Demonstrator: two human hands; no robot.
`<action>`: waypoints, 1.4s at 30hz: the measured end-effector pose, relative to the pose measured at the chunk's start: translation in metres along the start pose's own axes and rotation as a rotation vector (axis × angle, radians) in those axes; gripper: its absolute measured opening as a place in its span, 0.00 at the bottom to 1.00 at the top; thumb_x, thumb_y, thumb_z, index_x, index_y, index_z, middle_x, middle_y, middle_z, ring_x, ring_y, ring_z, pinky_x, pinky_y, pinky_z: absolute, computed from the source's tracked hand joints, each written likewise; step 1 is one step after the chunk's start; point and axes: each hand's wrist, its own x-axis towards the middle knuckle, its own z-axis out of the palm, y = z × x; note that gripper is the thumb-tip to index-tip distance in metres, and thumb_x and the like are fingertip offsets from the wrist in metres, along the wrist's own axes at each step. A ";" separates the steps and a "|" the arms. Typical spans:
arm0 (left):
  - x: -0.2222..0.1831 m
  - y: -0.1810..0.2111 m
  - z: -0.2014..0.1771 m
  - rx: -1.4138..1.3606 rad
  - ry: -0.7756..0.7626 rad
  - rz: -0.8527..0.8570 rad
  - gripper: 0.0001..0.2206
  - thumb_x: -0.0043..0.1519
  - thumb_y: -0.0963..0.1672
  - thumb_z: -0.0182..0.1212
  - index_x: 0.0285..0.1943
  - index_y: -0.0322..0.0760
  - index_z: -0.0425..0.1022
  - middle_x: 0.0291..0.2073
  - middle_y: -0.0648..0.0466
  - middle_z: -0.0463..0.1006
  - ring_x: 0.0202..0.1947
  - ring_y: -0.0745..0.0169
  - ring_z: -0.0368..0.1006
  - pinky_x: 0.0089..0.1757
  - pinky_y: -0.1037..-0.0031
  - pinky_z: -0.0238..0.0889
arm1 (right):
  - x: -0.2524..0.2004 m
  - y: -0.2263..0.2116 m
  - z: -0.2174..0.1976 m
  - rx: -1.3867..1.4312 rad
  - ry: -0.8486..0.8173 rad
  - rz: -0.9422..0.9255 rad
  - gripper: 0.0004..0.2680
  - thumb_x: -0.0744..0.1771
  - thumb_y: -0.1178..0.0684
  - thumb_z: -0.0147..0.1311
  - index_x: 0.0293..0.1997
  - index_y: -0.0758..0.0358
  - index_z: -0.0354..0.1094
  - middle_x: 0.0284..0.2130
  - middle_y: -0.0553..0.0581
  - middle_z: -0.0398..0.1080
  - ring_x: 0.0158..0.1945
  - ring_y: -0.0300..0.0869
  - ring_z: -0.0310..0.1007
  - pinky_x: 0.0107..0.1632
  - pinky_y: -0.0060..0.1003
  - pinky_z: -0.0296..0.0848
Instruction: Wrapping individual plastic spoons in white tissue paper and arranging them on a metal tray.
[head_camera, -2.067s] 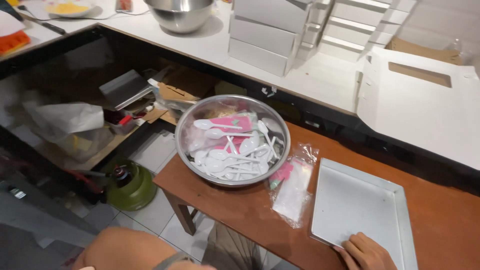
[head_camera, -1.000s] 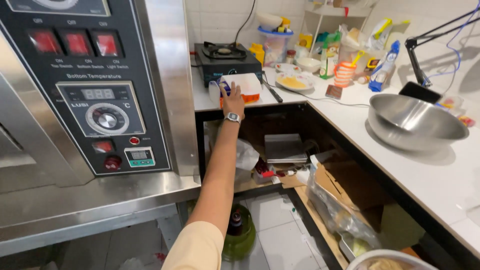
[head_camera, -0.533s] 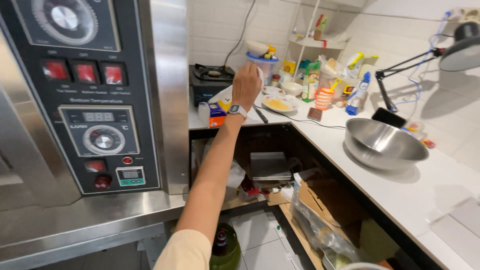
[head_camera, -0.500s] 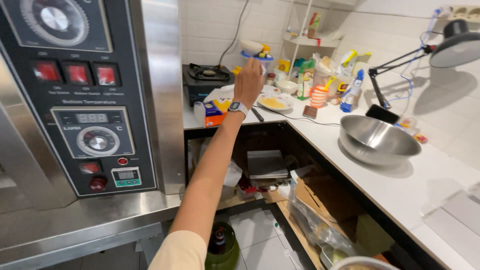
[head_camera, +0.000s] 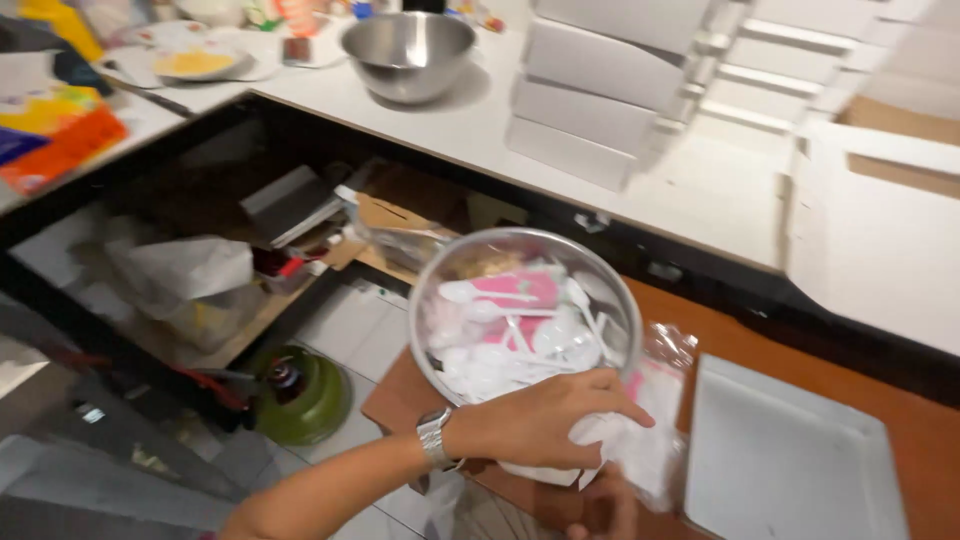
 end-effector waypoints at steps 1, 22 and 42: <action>0.003 0.005 0.014 -0.114 0.010 0.013 0.22 0.60 0.44 0.56 0.66 0.46 0.69 0.45 0.53 0.65 0.43 0.56 0.67 0.47 0.69 0.61 | 0.054 -0.011 0.003 -0.014 0.035 0.001 0.42 0.57 0.21 0.64 0.66 0.65 0.50 0.61 0.65 0.54 0.65 0.53 0.63 0.61 0.44 0.67; 0.169 -0.074 0.128 -0.586 0.259 -0.522 0.20 0.62 0.47 0.60 0.61 0.37 0.76 0.53 0.54 0.82 0.51 0.62 0.79 0.50 0.75 0.71 | 0.296 -0.092 -0.178 -0.131 0.023 1.111 0.14 0.67 0.49 0.56 0.51 0.71 0.73 0.46 0.61 0.78 0.47 0.46 0.77 0.46 0.37 0.72; 0.160 -0.134 0.152 -1.100 0.497 -0.504 0.14 0.68 0.44 0.54 0.58 0.35 0.78 0.47 0.51 0.84 0.43 0.65 0.78 0.40 0.79 0.71 | 0.287 -0.065 -0.223 -0.188 -0.044 0.958 0.08 0.68 0.56 0.61 0.32 0.62 0.64 0.25 0.50 0.60 0.30 0.36 0.60 0.35 0.33 0.61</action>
